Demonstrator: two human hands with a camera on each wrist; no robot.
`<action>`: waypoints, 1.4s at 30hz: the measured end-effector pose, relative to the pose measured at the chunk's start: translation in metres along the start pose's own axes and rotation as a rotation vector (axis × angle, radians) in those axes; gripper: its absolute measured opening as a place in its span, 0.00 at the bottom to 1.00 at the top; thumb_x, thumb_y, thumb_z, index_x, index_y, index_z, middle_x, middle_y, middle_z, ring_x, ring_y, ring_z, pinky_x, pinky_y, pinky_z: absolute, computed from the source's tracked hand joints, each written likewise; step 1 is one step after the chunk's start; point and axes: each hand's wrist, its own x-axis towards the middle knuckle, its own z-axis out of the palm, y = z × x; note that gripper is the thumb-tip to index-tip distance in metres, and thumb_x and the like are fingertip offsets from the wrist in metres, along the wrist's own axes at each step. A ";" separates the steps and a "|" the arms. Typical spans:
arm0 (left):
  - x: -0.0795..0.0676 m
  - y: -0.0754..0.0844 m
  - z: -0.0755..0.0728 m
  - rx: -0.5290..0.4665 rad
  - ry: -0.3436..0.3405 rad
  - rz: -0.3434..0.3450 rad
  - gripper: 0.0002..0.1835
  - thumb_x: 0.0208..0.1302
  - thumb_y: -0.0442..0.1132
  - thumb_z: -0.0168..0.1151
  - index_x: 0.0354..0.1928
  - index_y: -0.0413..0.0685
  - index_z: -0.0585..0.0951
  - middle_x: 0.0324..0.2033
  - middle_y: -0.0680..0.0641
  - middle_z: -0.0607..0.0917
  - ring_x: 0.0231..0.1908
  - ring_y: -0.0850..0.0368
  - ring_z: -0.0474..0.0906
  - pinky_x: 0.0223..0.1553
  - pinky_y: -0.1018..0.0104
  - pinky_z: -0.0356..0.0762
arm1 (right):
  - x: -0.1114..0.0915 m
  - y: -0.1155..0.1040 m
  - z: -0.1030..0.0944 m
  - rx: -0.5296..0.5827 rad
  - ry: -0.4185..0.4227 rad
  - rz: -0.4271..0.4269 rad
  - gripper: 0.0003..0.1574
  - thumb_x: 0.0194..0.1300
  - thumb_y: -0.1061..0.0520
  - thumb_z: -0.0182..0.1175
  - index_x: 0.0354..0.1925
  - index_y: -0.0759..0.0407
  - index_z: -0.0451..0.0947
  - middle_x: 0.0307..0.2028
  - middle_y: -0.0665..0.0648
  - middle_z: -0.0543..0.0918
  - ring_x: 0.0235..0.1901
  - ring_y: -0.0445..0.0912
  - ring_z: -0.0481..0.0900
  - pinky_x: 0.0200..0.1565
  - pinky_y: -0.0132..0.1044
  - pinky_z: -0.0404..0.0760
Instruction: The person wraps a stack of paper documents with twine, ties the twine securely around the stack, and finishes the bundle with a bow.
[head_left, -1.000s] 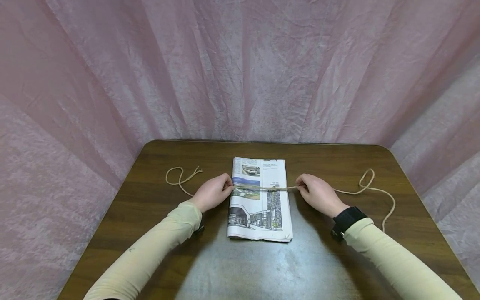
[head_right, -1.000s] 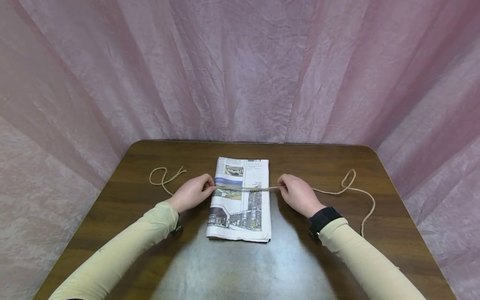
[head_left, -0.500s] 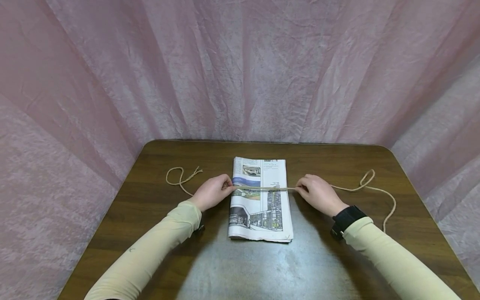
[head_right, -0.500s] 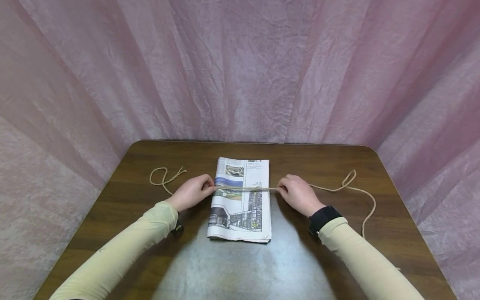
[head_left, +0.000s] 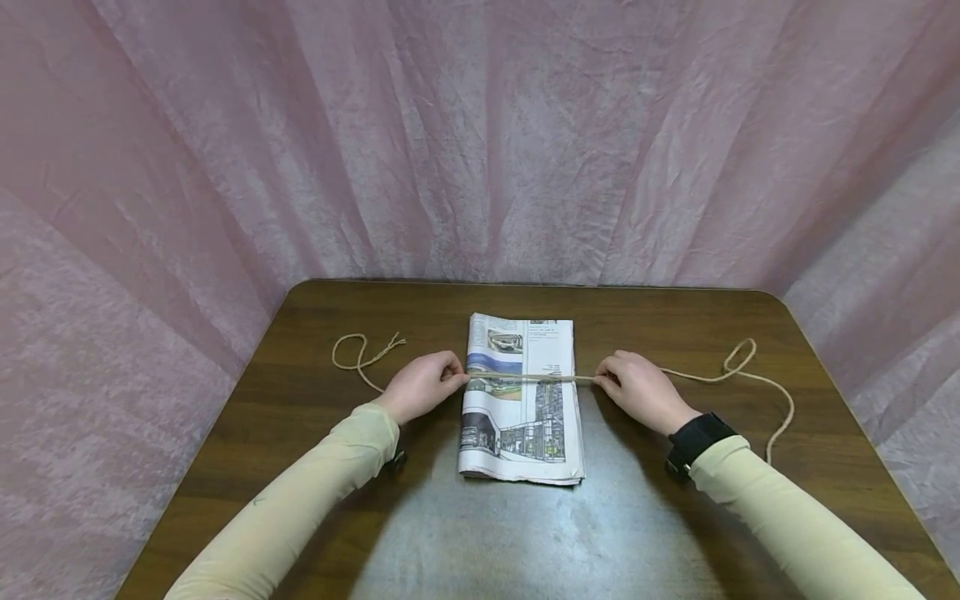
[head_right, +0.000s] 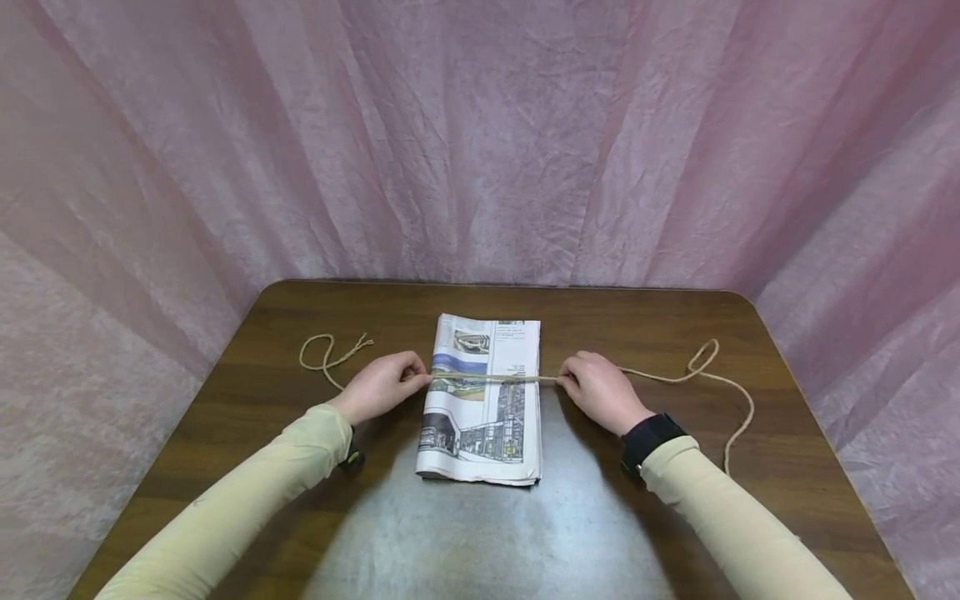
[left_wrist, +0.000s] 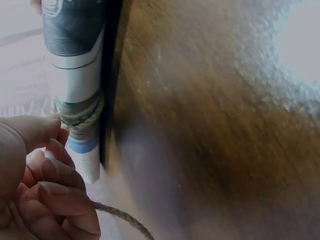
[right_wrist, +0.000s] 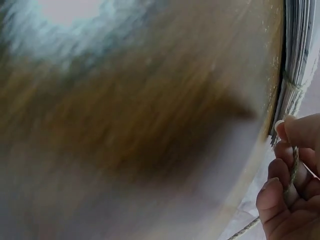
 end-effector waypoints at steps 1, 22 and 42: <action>-0.001 0.001 -0.001 0.005 -0.001 -0.003 0.08 0.67 0.48 0.64 0.32 0.56 0.78 0.25 0.55 0.76 0.26 0.59 0.72 0.31 0.63 0.71 | 0.000 0.000 0.000 0.000 0.005 -0.005 0.04 0.66 0.56 0.66 0.36 0.56 0.84 0.31 0.48 0.78 0.32 0.43 0.76 0.36 0.43 0.77; -0.038 0.036 0.002 0.185 0.006 0.191 0.05 0.66 0.45 0.64 0.33 0.59 0.78 0.23 0.61 0.74 0.23 0.64 0.71 0.26 0.66 0.72 | 0.029 -0.003 -0.019 0.002 0.111 -0.003 0.05 0.66 0.56 0.66 0.38 0.56 0.83 0.34 0.52 0.79 0.34 0.47 0.73 0.36 0.42 0.74; -0.070 0.069 0.018 0.337 0.003 0.402 0.07 0.64 0.47 0.64 0.34 0.54 0.77 0.25 0.59 0.76 0.22 0.63 0.71 0.20 0.64 0.72 | 0.073 -0.023 -0.007 -0.097 0.083 -0.003 0.08 0.71 0.51 0.60 0.45 0.51 0.81 0.45 0.53 0.84 0.53 0.55 0.74 0.58 0.57 0.63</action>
